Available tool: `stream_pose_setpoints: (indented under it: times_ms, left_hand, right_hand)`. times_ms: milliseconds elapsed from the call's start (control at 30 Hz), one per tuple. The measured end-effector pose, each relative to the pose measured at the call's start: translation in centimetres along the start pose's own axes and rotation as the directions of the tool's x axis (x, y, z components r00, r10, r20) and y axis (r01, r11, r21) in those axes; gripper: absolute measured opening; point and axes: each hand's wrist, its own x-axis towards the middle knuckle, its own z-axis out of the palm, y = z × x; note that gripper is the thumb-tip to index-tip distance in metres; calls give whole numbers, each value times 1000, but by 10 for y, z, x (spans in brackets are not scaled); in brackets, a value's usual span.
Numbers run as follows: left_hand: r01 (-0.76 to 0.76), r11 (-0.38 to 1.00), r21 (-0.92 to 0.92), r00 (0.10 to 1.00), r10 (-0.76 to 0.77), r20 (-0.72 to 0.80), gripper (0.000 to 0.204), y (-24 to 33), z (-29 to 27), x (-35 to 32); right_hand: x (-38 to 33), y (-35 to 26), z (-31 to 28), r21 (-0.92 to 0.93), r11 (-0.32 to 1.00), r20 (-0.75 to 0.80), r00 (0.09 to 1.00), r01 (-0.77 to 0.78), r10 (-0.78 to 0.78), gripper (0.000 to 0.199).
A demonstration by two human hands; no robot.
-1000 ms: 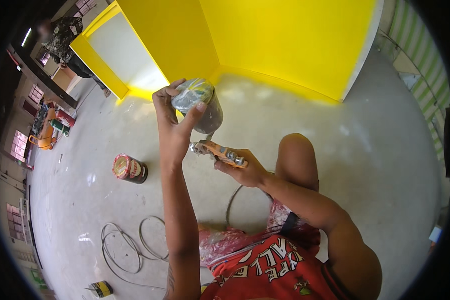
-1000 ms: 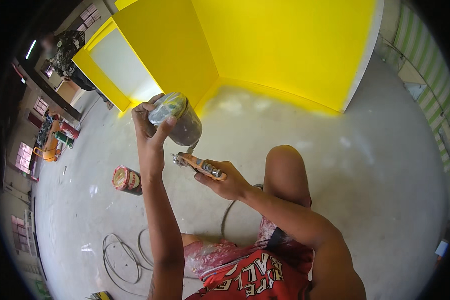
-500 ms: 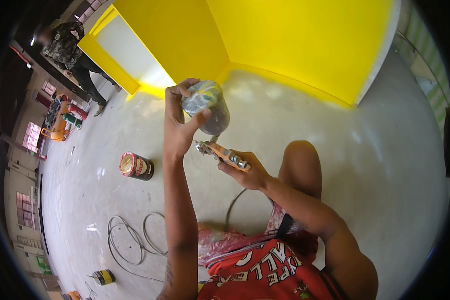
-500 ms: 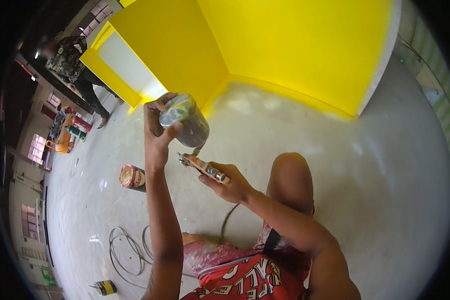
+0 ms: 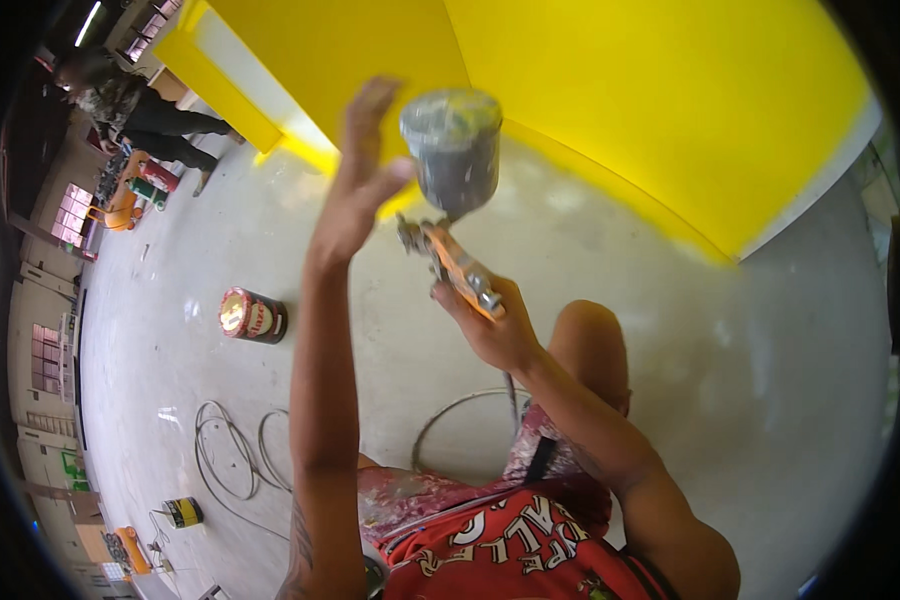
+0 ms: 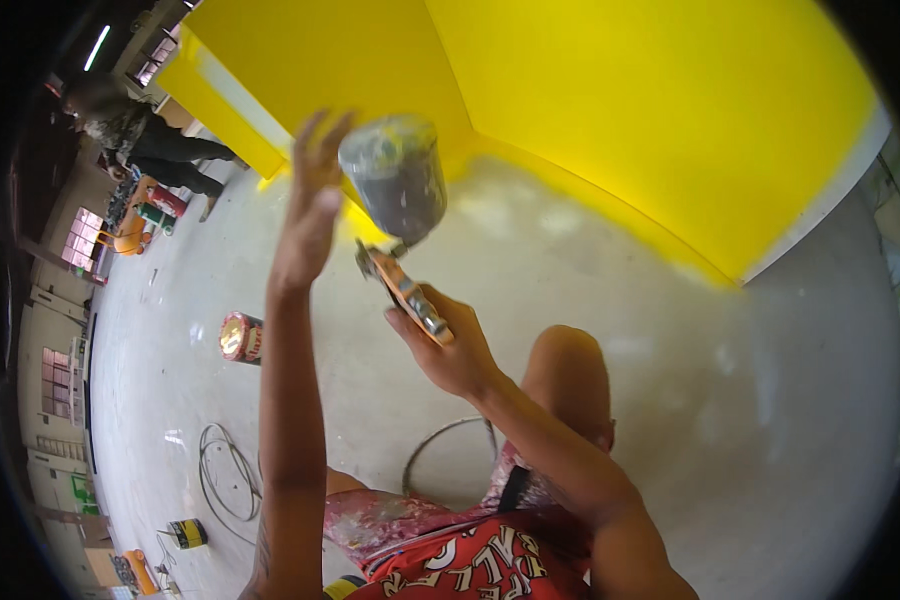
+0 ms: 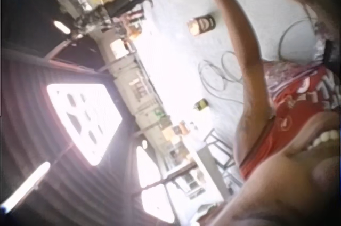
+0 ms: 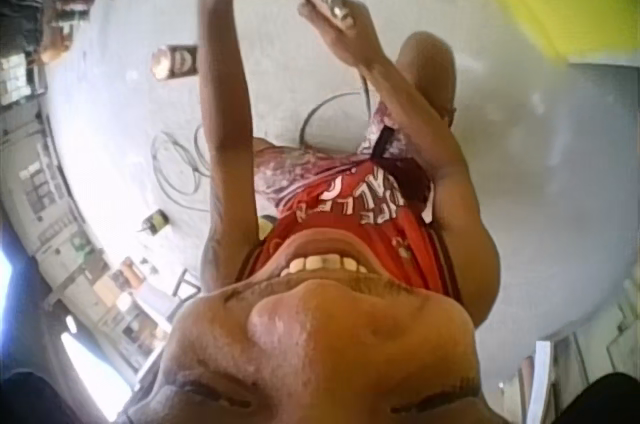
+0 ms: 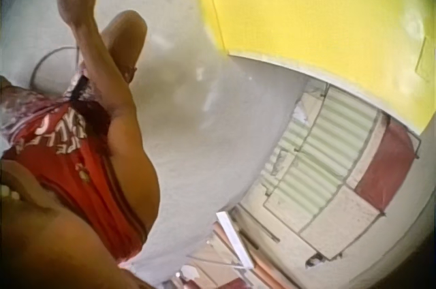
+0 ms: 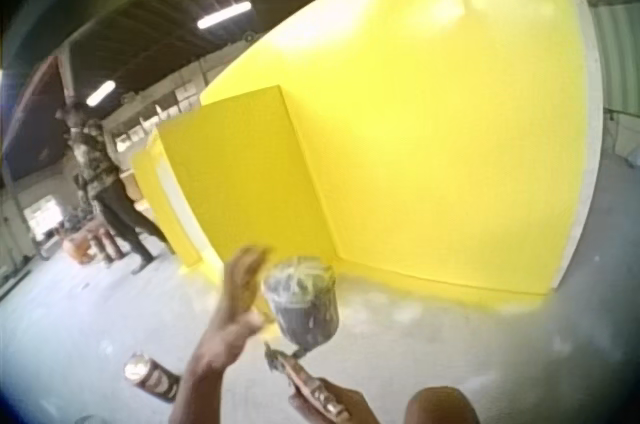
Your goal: Pouring yellow paint into a spray gun reservoir and spray painting a wooden furniture piece.
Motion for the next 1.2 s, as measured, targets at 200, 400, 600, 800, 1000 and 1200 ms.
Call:
stream_pose_setpoints:
  times_ms: [200,400,600,800,1000,1200]
  left_hand:
    - [719,693,50,694,-714,-90,55,-63,28,-223]
    - [916,-25,400,-288,-736,613,74,-35,112,-450]
    - [776,112,621,-188,-899,396,70,-49,35,-385]
    - [624,631,461,716,-698,-15,43,-37,-65,-254]
    - [561,453,693,731,-664,-158,57,-93,-20,-131]
    - [500,524,689,711,-703,20,64,-186,57,-91]
  right_hand:
    - [76,-24,-70,49,997,-323,946,60,-41,20]
    - [128,-101,-147,-118,992,-635,763,54,-117,26]
    - [113,-141,-217,-360,931,-678,701,-54,-222,37]
    - [78,-124,-271,-442,890,-673,697,-112,-246,36]
    - [4,-98,-284,-374,927,-693,672,-25,-261,24]
    - [-33,-85,-284,-381,915,-731,650,-132,-210,23]
